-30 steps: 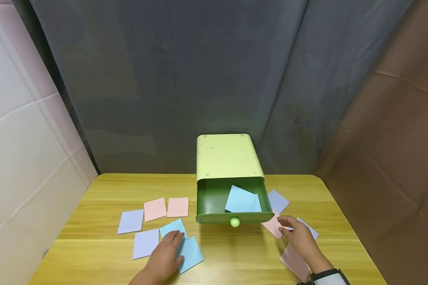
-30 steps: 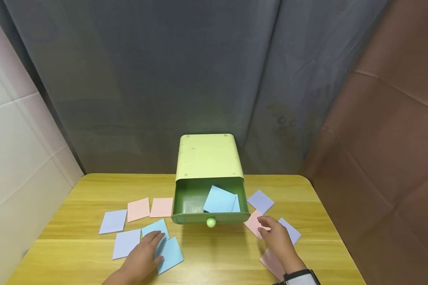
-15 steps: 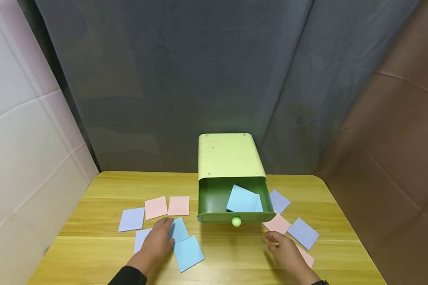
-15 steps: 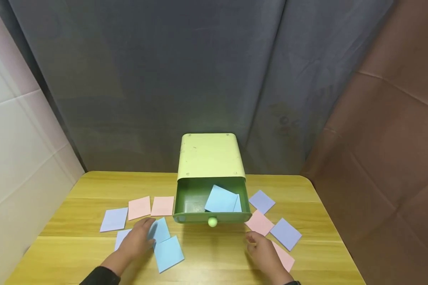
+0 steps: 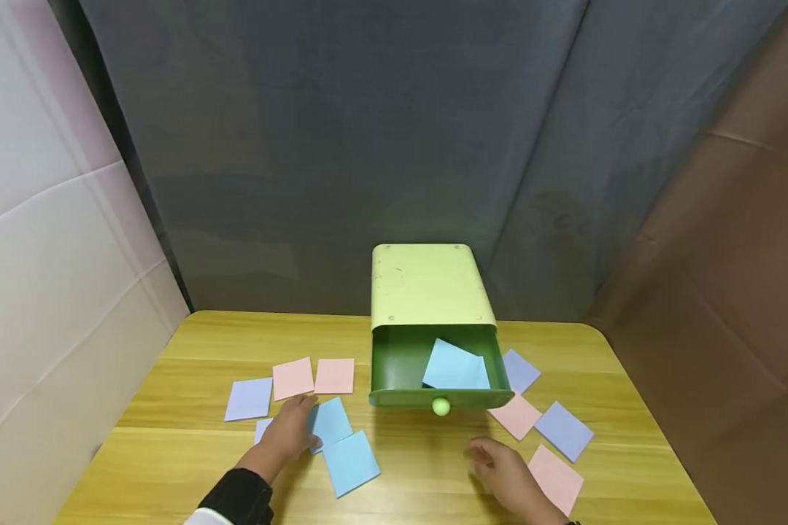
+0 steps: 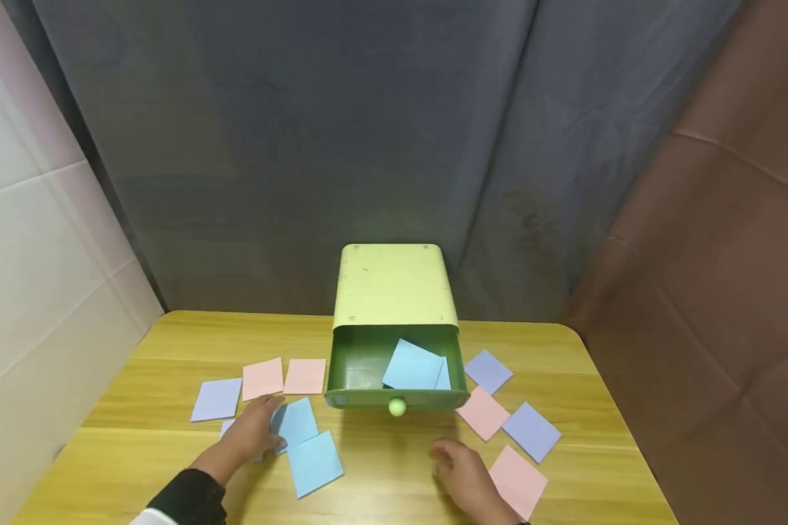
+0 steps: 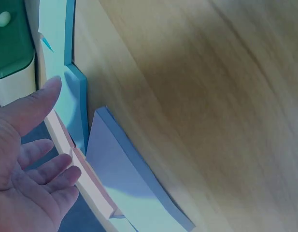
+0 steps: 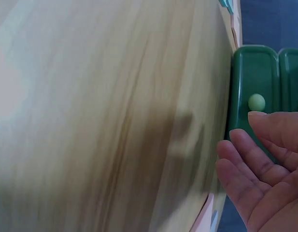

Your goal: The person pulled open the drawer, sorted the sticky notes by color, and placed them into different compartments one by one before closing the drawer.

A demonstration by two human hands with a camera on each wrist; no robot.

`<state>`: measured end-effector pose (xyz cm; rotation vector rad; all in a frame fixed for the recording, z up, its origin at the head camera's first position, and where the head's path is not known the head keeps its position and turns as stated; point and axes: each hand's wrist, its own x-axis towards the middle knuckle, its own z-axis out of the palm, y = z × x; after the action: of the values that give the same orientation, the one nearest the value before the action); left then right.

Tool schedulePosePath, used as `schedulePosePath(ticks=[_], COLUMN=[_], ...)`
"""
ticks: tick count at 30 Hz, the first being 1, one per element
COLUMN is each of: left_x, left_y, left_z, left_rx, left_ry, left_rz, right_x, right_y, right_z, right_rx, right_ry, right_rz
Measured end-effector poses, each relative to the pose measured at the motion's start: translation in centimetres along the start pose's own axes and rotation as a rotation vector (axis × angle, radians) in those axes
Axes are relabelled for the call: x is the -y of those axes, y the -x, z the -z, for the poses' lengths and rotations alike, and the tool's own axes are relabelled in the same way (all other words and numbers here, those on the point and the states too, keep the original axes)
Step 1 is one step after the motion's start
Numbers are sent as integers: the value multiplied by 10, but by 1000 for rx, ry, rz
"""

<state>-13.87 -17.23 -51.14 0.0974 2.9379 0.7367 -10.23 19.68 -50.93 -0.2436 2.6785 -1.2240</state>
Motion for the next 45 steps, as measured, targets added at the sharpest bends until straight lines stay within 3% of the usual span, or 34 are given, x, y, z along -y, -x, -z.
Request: schedulePosePath(ticks=[7,27,39,45], left_x=[3,0,0,-1], left_y=[-8,-21,-22,-22], left_z=[-2,6,6,6], left_rx=[20,102,92,75], left_ry=[-25,-102,-42,-35], left_rz=[-2,-23,-28,-34], right_x=[3,20,30,36], right_y=[-1,-8,-13,-16], right_z=[-6,-25,-36,-44], right_rx=[58,84,126,128], right_ry=[-22,-53,-9,82], right_rz=[47,121,147,198])
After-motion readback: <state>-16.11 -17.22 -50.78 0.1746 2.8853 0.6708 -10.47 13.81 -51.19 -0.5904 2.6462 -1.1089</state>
